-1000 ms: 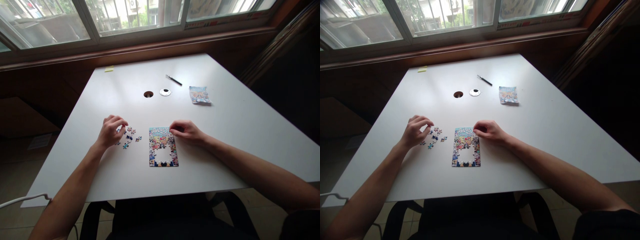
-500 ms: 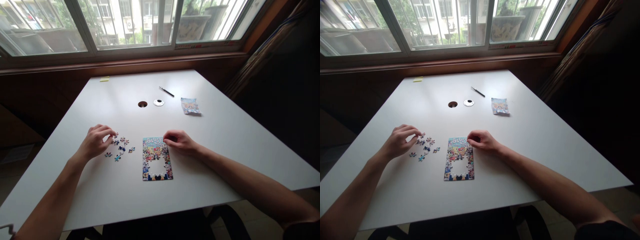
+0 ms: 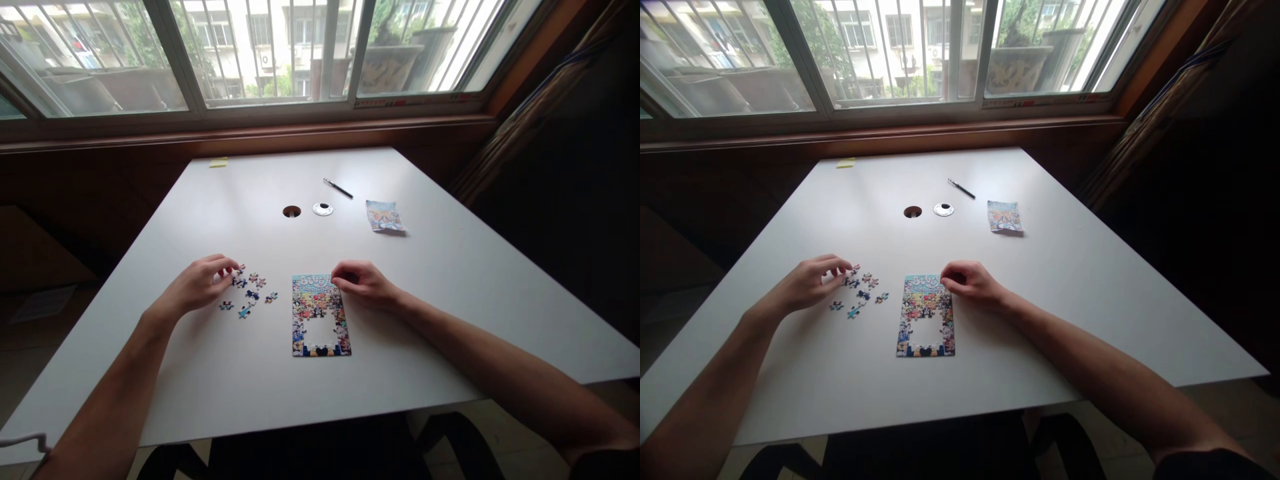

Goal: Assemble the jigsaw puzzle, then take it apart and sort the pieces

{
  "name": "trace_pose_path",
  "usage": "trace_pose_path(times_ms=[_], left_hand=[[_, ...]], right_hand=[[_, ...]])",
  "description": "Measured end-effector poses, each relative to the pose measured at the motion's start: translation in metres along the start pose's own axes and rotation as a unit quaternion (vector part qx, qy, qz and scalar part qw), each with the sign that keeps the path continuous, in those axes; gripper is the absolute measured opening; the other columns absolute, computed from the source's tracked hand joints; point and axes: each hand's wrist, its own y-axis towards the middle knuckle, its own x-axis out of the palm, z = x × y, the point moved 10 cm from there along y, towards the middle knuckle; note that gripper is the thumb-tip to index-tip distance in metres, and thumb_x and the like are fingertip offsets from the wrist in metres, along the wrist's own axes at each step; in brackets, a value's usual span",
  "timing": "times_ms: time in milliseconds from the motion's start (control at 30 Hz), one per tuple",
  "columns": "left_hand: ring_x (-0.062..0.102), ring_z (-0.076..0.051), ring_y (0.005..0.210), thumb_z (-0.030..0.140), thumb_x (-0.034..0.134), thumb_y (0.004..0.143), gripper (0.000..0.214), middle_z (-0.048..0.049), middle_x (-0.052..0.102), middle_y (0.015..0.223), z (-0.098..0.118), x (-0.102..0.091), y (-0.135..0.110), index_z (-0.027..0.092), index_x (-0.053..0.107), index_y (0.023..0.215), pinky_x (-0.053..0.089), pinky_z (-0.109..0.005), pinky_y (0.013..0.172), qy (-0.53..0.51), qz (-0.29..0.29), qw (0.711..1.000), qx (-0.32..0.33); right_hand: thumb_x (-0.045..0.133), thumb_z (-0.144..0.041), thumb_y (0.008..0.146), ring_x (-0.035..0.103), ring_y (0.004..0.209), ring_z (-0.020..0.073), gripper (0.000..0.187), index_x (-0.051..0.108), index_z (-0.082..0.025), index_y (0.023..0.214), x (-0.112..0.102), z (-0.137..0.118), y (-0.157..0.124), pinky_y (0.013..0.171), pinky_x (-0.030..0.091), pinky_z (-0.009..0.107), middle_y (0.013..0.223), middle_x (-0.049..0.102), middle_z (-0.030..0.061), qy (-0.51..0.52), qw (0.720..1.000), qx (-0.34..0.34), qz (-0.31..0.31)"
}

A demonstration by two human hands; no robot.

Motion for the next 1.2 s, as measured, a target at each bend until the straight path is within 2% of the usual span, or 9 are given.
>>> trace_pose_path(times_ms=[267, 433, 600, 733, 967, 1200], left_hand=[[0.066, -0.016, 0.081, 0.038, 0.053, 0.094, 0.026, -0.0051, 0.068, 0.111, 0.008, 0.002, -0.002, 0.025, 0.071, 0.108, 0.053, -0.028, 0.073, 0.03, -0.018, 0.999, 0.008], [0.062, -0.016, 0.075, 0.046, 0.054, 0.094, 0.033, -0.006, 0.063, 0.115, 0.02, 0.004, -0.001, 0.027, 0.069, 0.116, 0.051, -0.031, 0.069, 0.11, 0.011, 0.993, 0.03], [0.061, -0.02, 0.087, 0.042, 0.053, 0.096, 0.029, -0.0062, 0.065, 0.109, 0.037, 0.015, 0.002, 0.029, 0.071, 0.115, 0.049, -0.036, 0.08, 0.15, 0.036, 0.984, 0.091], [0.06, -0.022, 0.096, 0.037, 0.054, 0.097, 0.022, -0.0048, 0.068, 0.109, 0.036, 0.021, 0.004, 0.029, 0.071, 0.109, 0.045, -0.038, 0.085, 0.139, 0.026, 0.986, 0.09], [0.058, -0.026, 0.107, 0.038, 0.057, 0.095, 0.019, -0.0059, 0.07, 0.115, 0.036, 0.019, 0.003, 0.026, 0.069, 0.104, 0.036, -0.041, 0.088, 0.144, 0.032, 0.986, 0.082], [0.065, -0.025, 0.098, 0.037, 0.059, 0.093, 0.015, -0.003, 0.076, 0.096, 0.045, 0.004, 0.002, 0.026, 0.069, 0.099, 0.033, -0.045, 0.093, 0.134, 0.086, 0.985, 0.07]], right_hand=[[0.061, -0.03, 0.088, 0.051, 0.063, 0.0116, 0.017, 0.067, -0.015, 0.084, 0.001, 0.0, 0.0, 0.06, 0.042, 0.025, 0.071, 0.062, 0.0016, -0.007, 1.0, 0.007, -0.006], [0.06, -0.03, 0.088, 0.051, 0.063, 0.0116, 0.017, 0.068, -0.016, 0.084, -0.001, -0.001, 0.001, 0.06, 0.043, 0.025, 0.07, 0.061, 0.0011, -0.022, 1.0, 0.005, 0.003], [0.061, -0.027, 0.087, 0.052, 0.064, 0.0116, 0.013, 0.067, -0.016, 0.084, 0.0, 0.002, 0.001, 0.062, 0.042, 0.026, 0.072, 0.061, 0.001, -0.02, 1.0, 0.002, 0.003], [0.061, -0.026, 0.087, 0.051, 0.065, 0.0117, 0.012, 0.067, -0.016, 0.085, 0.001, 0.002, 0.001, 0.062, 0.042, 0.025, 0.073, 0.061, 0.0009, -0.015, 1.0, 0.0, 0.001], [0.06, -0.026, 0.087, 0.049, 0.063, 0.0103, 0.014, 0.068, -0.015, 0.085, 0.001, 0.002, 0.001, 0.059, 0.039, 0.024, 0.07, 0.059, -0.0001, -0.025, 1.0, -0.003, 0.002], [0.06, -0.026, 0.086, 0.049, 0.062, 0.0104, 0.013, 0.067, -0.015, 0.084, 0.001, 0.001, 0.001, 0.059, 0.04, 0.024, 0.069, 0.059, -0.0001, -0.014, 1.0, -0.007, 0.005]])
